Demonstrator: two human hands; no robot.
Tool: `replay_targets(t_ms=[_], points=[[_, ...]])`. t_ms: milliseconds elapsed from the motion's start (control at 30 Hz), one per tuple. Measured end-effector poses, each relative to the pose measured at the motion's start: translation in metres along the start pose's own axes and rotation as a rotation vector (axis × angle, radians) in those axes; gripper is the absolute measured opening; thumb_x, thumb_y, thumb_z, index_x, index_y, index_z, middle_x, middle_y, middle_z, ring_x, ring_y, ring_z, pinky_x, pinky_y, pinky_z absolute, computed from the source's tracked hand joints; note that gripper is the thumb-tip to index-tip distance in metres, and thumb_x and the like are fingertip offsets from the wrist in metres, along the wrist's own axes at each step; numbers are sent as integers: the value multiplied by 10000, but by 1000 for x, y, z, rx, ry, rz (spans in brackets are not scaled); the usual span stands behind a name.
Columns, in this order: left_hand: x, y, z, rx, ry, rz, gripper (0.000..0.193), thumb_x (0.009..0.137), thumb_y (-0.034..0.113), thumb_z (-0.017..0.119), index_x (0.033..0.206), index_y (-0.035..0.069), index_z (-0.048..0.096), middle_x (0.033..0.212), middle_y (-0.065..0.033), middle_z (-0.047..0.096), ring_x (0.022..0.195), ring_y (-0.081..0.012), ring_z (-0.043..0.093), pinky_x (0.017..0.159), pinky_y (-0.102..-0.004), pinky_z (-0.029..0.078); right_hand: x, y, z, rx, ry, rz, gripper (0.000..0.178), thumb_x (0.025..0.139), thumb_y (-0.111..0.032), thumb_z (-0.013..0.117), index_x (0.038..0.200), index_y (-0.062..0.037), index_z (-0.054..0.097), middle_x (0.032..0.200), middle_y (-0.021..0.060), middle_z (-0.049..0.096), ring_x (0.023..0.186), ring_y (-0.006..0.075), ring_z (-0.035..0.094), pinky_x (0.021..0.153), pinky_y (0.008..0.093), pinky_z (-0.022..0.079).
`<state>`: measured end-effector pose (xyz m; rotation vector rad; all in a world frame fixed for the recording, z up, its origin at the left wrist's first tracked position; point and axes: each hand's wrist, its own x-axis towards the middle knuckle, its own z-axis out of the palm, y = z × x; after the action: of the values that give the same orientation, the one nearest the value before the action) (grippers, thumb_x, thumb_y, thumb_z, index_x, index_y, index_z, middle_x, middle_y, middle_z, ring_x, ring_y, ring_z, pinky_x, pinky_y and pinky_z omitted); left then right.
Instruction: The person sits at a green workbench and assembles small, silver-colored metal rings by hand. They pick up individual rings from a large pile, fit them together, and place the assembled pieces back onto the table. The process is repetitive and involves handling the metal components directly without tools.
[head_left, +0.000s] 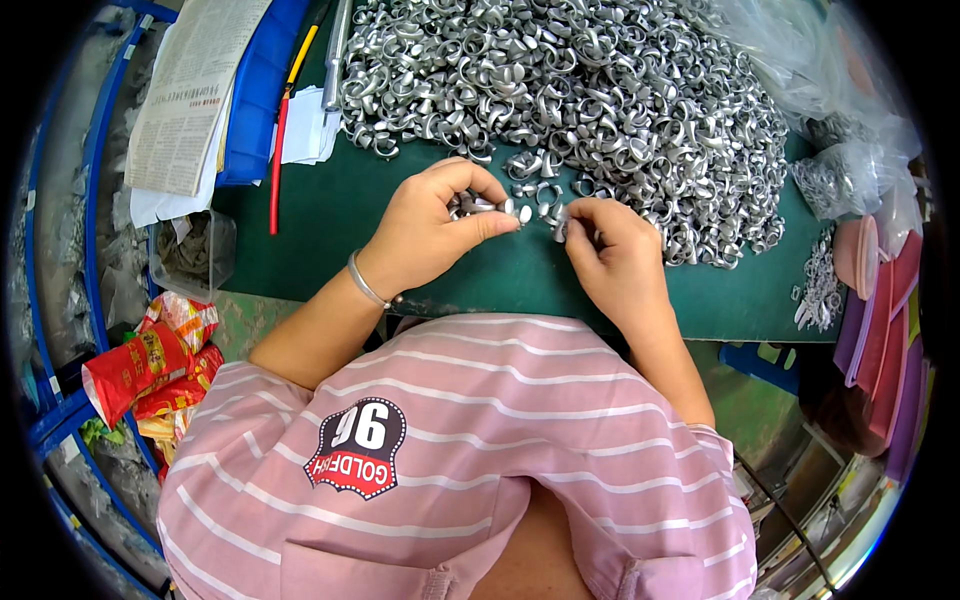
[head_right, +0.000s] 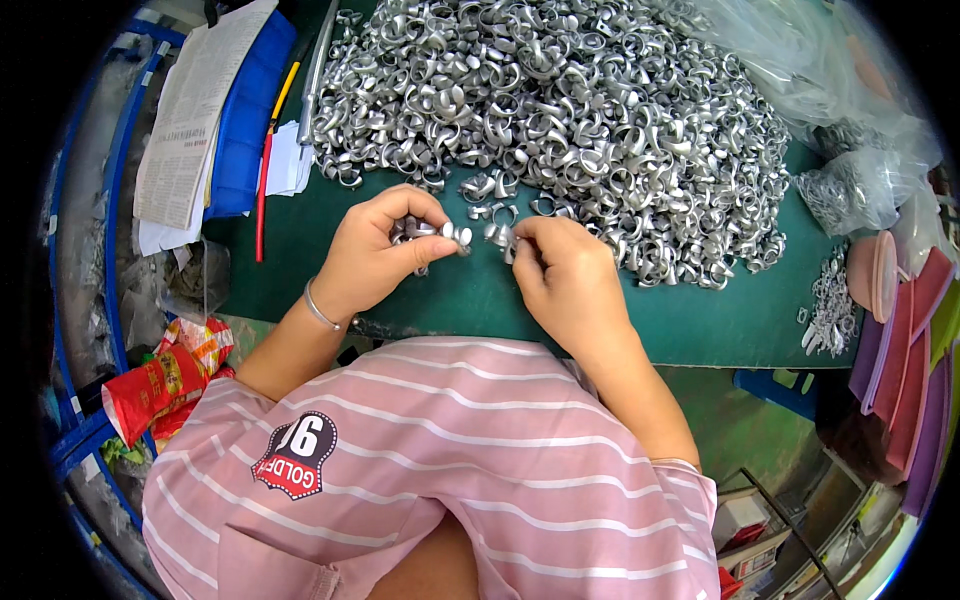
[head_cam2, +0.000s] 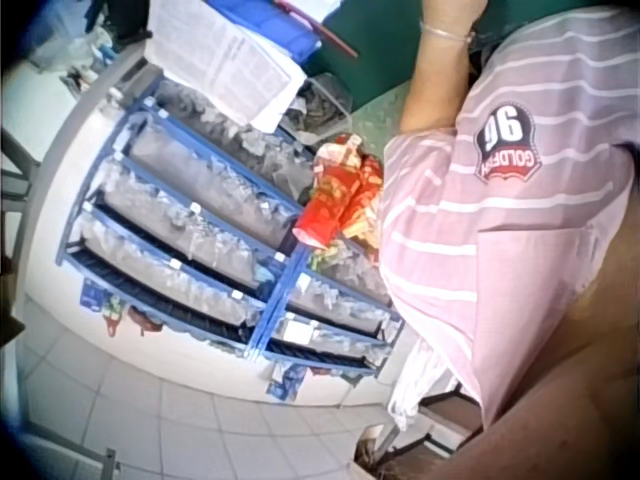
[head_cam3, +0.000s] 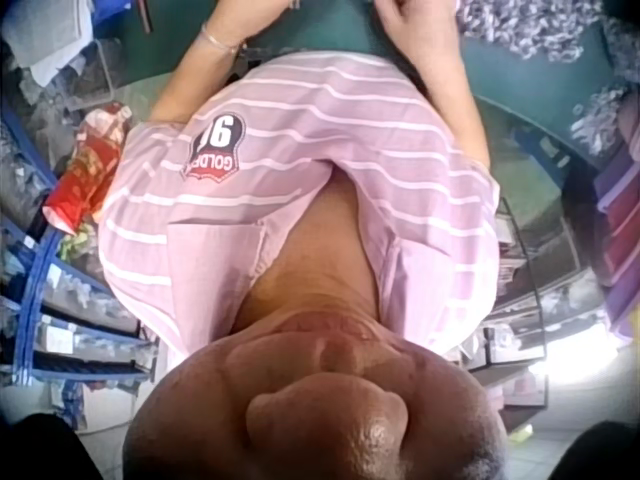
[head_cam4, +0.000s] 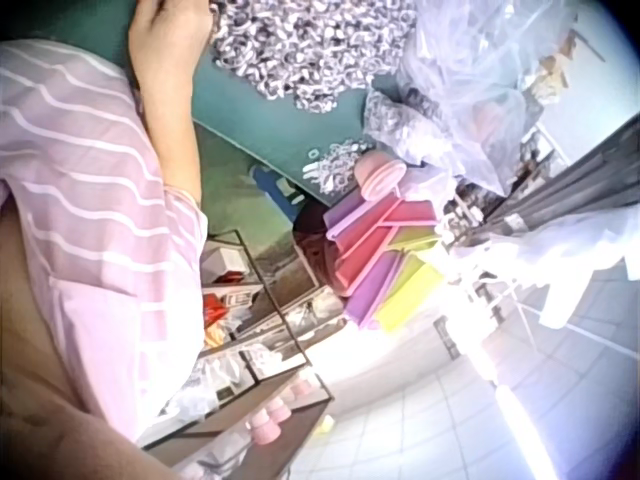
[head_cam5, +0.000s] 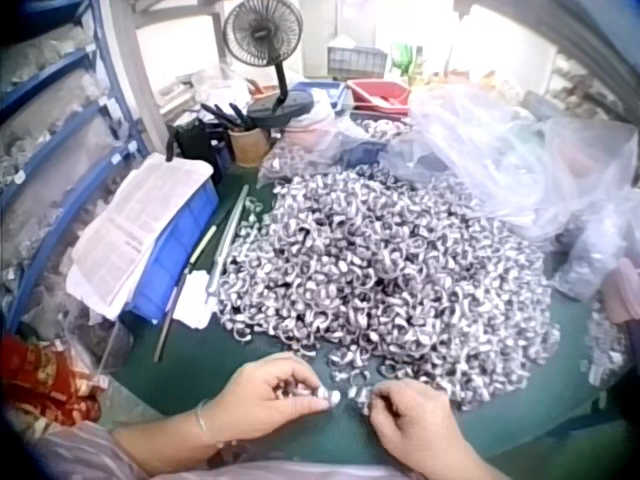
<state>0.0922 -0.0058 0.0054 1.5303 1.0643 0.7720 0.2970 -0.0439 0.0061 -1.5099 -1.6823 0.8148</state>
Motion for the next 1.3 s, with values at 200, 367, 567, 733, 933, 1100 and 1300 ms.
replay_targets(t_ms=[200,367,567,733,933,1100,1300], points=[[-7,1,-4,-406,-43,-202,184,702,47,747,827,18,615,762,7,603,635,-25,495,564,-167,409,1,-9,1,-152,-21,-185,100,725,-28,674,814,-20,629,771,100,580,622,237,589,535,311,476],[-8,-5,-3,-341,-5,-68,178,716,7,715,843,9,591,822,-25,575,573,-34,469,461,-158,339,5,-13,-3,43,-64,-134,99,703,-5,698,781,-8,637,733,68,569,603,161,556,503,260,435],[-9,4,-9,-572,-8,-331,162,800,65,658,921,-12,582,788,-65,584,560,-54,483,434,-165,343,11,-14,-8,454,-114,390,67,777,-53,668,778,6,636,673,27,593,503,75,512,454,207,391],[-9,3,-10,-877,-86,-415,154,859,85,593,973,-15,567,814,-91,601,571,-64,495,431,-159,351,11,-11,-7,803,-133,495,105,834,-68,613,865,32,617,701,55,608,480,57,482,381,177,336],[-10,8,-7,-938,-114,-426,190,848,79,599,1005,-26,576,818,-77,602,587,-61,511,439,-158,366,9,-10,-6,1030,-191,513,157,864,-86,572,936,51,599,763,106,631,468,60,467,364,178,319],[-10,12,-5,-286,-10,-317,188,819,11,586,1004,-8,613,885,-95,615,621,-47,520,469,-158,384,10,-8,-8,1151,-255,567,163,866,-77,561,959,53,595,774,119,630,468,67,462,362,178,318],[-8,6,-2,-89,93,-59,135,803,6,608,934,11,642,735,-3,595,592,-31,508,494,-162,381,7,-3,-8,1353,-321,618,170,870,-75,554,987,43,591,784,120,624,458,68,453,361,179,324]])
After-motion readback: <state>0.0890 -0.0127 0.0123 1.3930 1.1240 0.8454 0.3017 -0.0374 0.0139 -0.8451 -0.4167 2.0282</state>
